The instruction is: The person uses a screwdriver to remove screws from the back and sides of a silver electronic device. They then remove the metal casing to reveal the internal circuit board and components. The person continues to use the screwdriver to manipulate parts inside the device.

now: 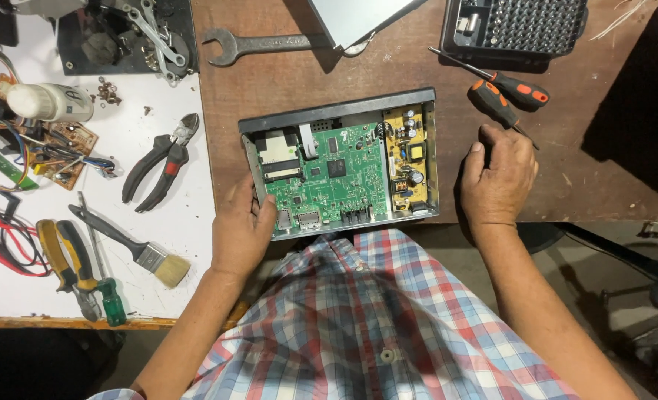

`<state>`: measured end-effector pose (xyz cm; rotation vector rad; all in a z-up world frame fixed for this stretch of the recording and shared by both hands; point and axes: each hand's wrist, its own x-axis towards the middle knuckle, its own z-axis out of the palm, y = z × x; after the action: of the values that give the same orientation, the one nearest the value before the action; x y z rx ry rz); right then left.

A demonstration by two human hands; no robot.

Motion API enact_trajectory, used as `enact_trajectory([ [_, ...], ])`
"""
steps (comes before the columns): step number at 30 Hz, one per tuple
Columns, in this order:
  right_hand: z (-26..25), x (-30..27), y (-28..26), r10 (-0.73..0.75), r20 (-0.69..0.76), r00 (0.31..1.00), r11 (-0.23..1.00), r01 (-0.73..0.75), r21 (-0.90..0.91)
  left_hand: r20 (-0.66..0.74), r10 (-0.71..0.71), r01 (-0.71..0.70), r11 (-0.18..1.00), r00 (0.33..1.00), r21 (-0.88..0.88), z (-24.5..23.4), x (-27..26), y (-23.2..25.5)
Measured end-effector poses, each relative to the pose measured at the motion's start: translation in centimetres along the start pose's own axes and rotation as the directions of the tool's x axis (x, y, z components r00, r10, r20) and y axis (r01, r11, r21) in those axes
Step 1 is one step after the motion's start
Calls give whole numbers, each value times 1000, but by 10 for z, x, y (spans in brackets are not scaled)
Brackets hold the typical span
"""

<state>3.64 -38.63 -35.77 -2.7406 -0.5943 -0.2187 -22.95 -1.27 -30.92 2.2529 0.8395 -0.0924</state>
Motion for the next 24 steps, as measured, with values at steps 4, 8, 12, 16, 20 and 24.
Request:
enact_trajectory([
  [4, 2, -2, 2, -4, 3, 1000, 1000, 4, 14, 47, 29, -34, 991, 998, 126, 7, 3, -7],
  [8, -1, -3, 1, -8, 10, 1000, 1000, 8, 13, 47, 58, -66, 979, 997, 192, 6, -2, 0],
  [12, -1, -1, 0, -15, 4, 1000, 1000, 15, 10, 79, 6, -6, 1000, 997, 4, -6, -4, 21],
  [16, -1, -1, 0, -16, 2, 1000, 1000, 16, 15, 62, -23, 28, 997, 998, -68, -29, -10, 53],
  [20, -3, 1, -4, -14, 5, 1000, 1000, 14, 18, 39, -36, 39, 996, 999, -75, -34, -18, 60],
  [24, -1, -1, -1, -10, -1, 1000, 1000, 10, 13, -7, -50, 49, 993, 999, -104, -46, -23, 83],
])
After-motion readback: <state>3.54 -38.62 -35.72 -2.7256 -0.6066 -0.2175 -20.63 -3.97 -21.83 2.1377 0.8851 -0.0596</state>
